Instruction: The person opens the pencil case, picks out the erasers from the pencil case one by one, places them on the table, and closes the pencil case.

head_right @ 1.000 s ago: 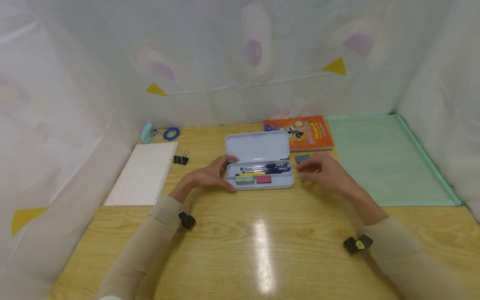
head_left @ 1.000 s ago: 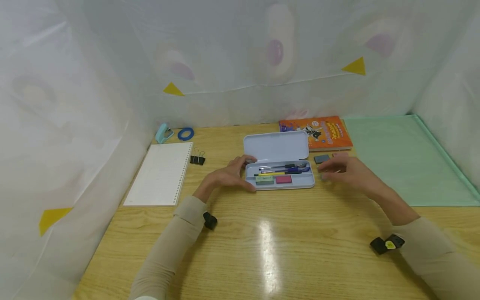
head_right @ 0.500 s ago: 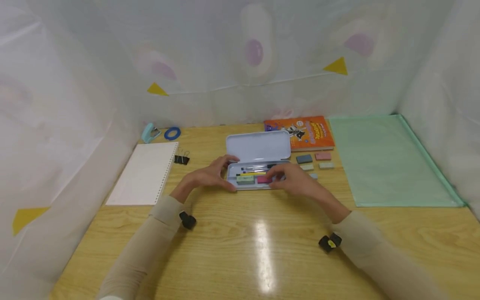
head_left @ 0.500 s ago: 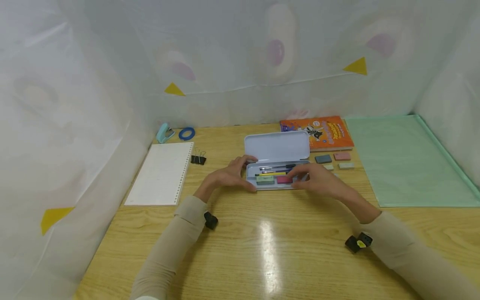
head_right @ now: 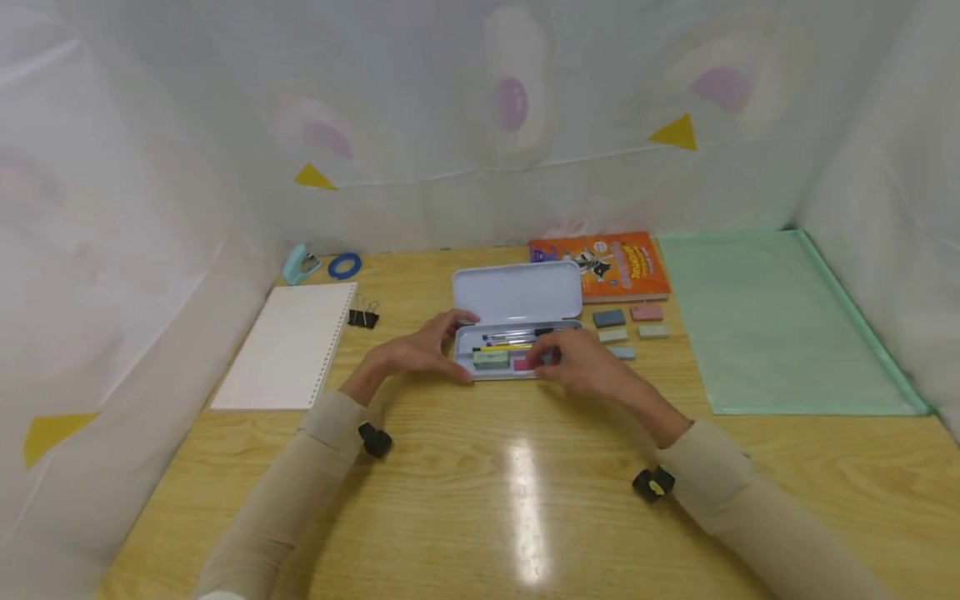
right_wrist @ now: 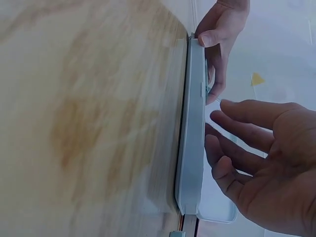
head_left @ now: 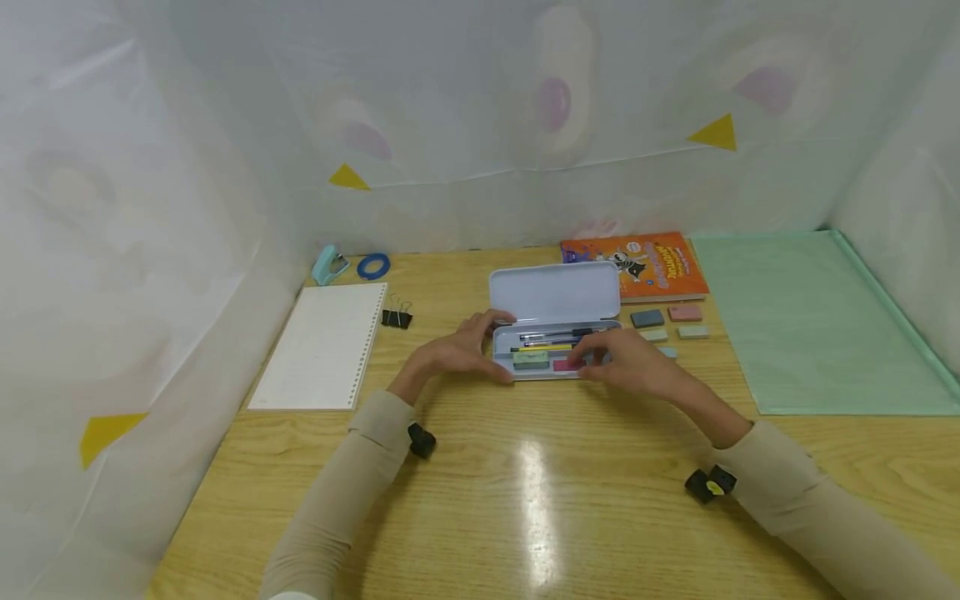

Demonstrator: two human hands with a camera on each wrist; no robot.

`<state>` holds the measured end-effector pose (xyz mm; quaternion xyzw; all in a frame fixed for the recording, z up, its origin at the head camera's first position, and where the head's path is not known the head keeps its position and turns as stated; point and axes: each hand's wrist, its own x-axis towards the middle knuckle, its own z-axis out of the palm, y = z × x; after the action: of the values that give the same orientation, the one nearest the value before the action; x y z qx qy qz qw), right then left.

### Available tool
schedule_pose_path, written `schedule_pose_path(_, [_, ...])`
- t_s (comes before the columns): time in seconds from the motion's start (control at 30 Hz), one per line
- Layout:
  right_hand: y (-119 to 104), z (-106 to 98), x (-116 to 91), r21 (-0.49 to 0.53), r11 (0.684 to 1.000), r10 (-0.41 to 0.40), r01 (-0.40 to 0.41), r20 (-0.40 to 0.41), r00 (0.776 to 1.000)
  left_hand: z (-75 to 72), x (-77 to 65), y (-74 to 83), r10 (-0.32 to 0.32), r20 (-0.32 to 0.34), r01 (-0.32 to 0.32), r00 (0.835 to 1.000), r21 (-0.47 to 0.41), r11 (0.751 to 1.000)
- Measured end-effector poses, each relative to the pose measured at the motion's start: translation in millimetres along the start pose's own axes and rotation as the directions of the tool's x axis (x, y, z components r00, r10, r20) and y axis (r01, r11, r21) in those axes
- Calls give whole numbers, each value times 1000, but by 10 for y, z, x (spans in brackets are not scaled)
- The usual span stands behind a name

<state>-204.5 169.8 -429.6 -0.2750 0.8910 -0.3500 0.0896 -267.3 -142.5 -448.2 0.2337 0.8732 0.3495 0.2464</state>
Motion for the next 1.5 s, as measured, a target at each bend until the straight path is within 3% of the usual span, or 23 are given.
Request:
schedule_pose_path(0.2, [-34,33,37,-51,999,16,-17,-18,1000,-8,-6,12,-3,-1,3,1000,-1,1000])
schedule_pose_path(0.4, [-63,126,108,-127,992,-30,23,-55,998,-9,1,12,-9,-2,9,1000,0,1000])
schedule_pose_path(0.63, [-82,180,164,-145,989,-26,10,-105,994,2,1,-3,-13,-2,13,1000,5,1000])
schedule_pose_path(1.0, [-54,125,168,-43,999,-29,24,-117,993,-12,-18,39,-22,5,22,1000,-1,1000])
schedule_pose_path(1.5, [107,-222,-131,148,984,121,-102,-127,984,-5,-13,47,-22,5,22,1000,6,1000])
